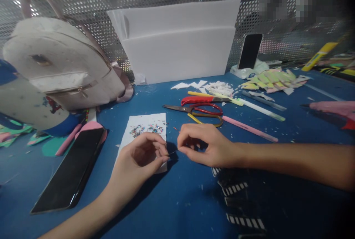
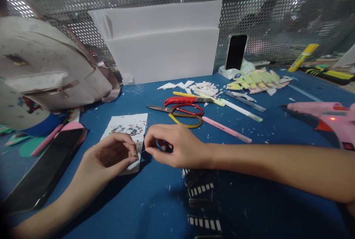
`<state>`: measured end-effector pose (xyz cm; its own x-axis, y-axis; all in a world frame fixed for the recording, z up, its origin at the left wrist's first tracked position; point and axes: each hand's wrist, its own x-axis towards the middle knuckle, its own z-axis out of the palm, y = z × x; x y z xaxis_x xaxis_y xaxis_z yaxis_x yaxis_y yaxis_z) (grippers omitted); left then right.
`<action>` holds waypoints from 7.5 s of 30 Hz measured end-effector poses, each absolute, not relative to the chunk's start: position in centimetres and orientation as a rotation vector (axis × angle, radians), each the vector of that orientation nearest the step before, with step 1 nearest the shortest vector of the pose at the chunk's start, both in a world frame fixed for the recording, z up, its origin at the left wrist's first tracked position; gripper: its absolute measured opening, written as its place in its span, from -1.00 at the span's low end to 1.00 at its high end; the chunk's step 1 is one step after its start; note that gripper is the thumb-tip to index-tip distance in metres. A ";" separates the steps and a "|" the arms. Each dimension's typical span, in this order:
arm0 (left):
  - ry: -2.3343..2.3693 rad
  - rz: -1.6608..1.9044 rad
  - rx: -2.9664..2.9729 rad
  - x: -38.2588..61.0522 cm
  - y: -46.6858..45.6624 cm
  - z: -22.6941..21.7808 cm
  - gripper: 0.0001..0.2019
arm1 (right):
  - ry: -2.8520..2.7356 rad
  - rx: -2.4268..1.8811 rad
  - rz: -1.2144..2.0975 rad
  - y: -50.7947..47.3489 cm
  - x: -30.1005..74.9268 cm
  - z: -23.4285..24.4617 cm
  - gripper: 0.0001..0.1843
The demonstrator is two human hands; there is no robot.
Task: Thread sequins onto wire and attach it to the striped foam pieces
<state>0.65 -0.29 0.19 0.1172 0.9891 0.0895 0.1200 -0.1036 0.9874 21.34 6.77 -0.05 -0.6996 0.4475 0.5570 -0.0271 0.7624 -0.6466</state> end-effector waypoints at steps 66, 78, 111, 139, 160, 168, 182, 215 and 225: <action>1.121 0.959 2.138 1.2 -2.5 0.9 -0.81 | -2.373 -0.025 0.898 7.2 21.4 -0.4 -0.89; 1.396 1.109 2.061 -2.6 0.5 1.9 -0.94 | -2.239 -0.323 0.934 6.9 21.3 -0.2 -0.94; 1.820 0.868 2.334 -7.8 5.0 0.6 -0.95 | -2.268 -0.357 0.935 6.9 21.2 -0.2 -0.95; 1.254 1.098 1.447 0.7 -0.7 0.0 -0.85 | -2.262 -0.410 0.865 6.8 21.3 -0.3 -0.95; 1.165 0.954 1.542 0.8 -0.9 -0.3 -0.74 | -2.509 -0.363 0.495 6.7 21.3 -1.1 -0.87; 1.188 0.965 1.539 0.7 -0.8 -0.3 -0.74 | -2.475 -0.386 0.560 6.8 21.3 -1.1 -0.88; 1.253 1.067 1.451 0.4 -0.8 0.1 -0.79 | -2.361 -0.436 0.694 6.7 21.3 -0.5 -0.92; 1.191 1.008 1.553 0.5 -0.9 0.1 -0.79 | -2.431 -0.420 0.619 6.8 21.3 -0.9 -0.91; 1.173 0.996 1.545 0.6 -0.8 0.3 -0.78 | -2.442 -0.420 0.600 6.9 21.4 -0.9 -0.90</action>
